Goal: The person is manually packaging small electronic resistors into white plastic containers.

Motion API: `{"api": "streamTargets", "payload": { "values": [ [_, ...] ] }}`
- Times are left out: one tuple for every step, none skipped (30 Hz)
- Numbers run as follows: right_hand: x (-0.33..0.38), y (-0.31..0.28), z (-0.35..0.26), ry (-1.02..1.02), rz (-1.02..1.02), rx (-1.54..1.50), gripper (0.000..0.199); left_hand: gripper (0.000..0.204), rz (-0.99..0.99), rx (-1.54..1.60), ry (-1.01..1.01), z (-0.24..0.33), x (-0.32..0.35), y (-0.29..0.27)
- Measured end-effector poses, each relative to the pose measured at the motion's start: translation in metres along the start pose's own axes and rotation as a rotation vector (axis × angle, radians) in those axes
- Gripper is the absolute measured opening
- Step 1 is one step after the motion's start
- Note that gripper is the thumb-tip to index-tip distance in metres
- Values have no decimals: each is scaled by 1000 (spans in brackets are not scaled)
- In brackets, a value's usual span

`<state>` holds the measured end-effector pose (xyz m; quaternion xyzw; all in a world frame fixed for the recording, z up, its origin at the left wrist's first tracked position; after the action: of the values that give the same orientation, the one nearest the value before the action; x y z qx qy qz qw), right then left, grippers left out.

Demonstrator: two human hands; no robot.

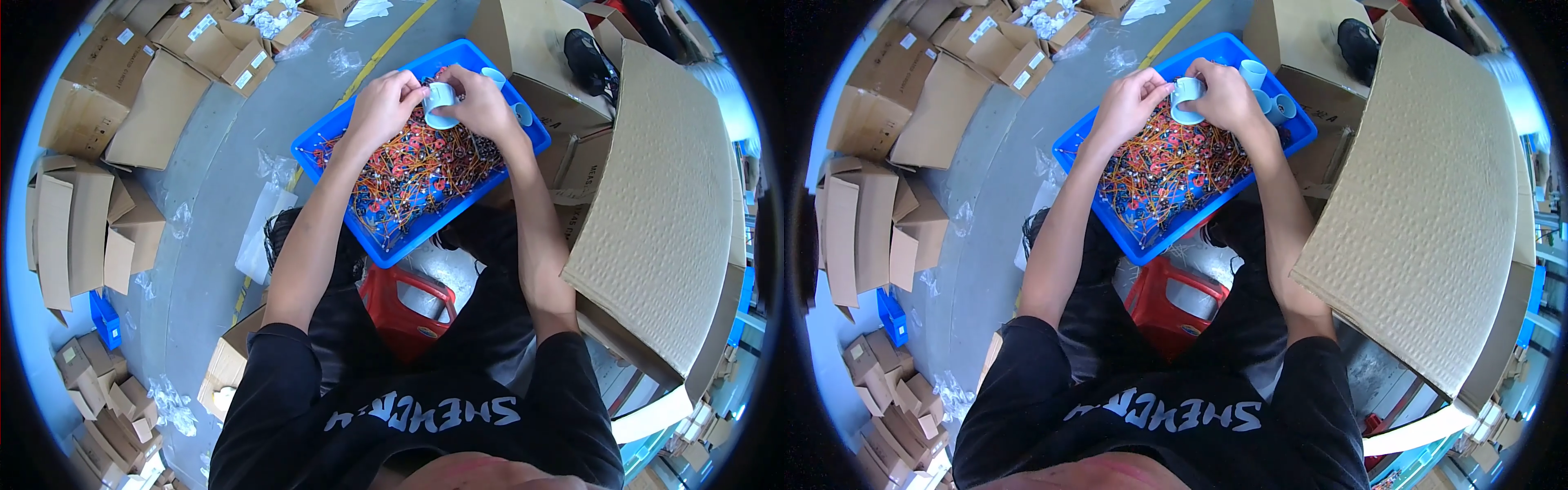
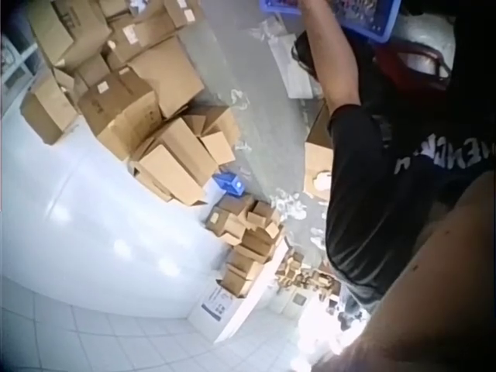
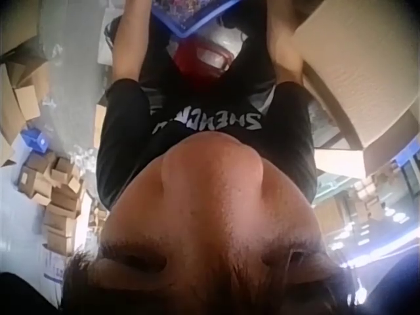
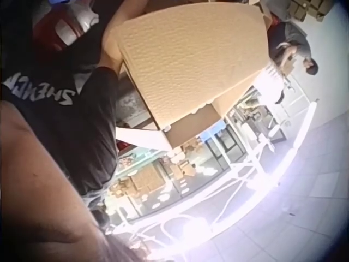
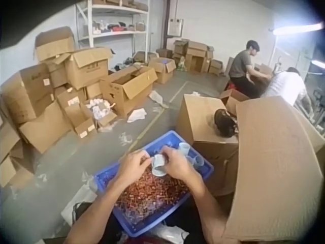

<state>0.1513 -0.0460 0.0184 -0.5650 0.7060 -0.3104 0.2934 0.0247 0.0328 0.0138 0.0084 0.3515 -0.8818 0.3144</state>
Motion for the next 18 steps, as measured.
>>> {"api": "streamTargets", "payload": {
  "values": [
    [0, 0, 2, 39, 15, 53, 44, 22, -27, 6, -40, 0, 0, 2],
    [0, -1, 3, 41, 14, 54, 44, 22, -55, 11, -80, 0, 1, 3],
    [0, -4, 4, 52, 47, 62, 44, 22, -82, 17, -120, -1, 1, 5],
    [0, -6, 5, 63, 79, 70, 46, 22, -82, 20, -120, -2, 2, 6],
    [0, -9, 6, 73, 111, 79, 47, 21, -96, 39, -134, -5, 2, 8],
    [-1, -8, 9, 74, 110, 81, 47, 21, -110, 58, -146, -7, 3, 10],
    [-3, -9, 14, 73, 150, 84, 47, 21, -123, 76, -159, -10, 3, 11],
    [-4, -11, 21, 72, 192, 89, 48, 21, -124, 80, -157, -11, 3, 12],
    [-5, -14, 27, 71, 233, 93, 48, 21, -164, 141, -150, -12, 2, 16],
    [-7, -16, 34, 73, 233, 96, 48, 21, -203, 200, -144, -13, 2, 19],
    [-9, -17, 41, 101, 243, 102, 49, 21, -244, 259, -137, -14, 2, 22],
    [-10, -19, 48, 129, 254, 108, 49, 21, -246, 262, -136, -15, 2, 23],
    [-10, -20, 53, 157, 264, 113, 50, 20, -262, 248, -114, -14, 2, 25],
    [-11, -20, 56, 160, 265, 114, 50, 20, -278, 234, -92, -14, 3, 26],
    [-10, -19, 61, 201, 272, 124, 50, 19, -295, 221, -70, -13, 3, 27],
    [-10, -20, 64, 240, 278, 133, 50, 19, -296, 222, -68, -13, 3, 27],
    [-10, -21, 67, 279, 284, 143, 50, 20, -297, 226, -78, -15, 3, 27],
    [-9, -24, 69, 283, 286, 146, 50, 21, -299, 232, -88, -16, 3, 28]
  ]
}}
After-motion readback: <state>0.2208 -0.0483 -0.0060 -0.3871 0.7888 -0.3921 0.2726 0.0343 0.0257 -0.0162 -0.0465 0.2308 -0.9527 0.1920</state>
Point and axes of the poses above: each hand's wrist, its own x-axis away from the middle knuckle, its own y-axis out of the palm, z = x × y, the point moved 6 cm from there along -x, towards the middle knuckle, and after that the axes turned 6 degrees about -z, right-handed, at the moved point
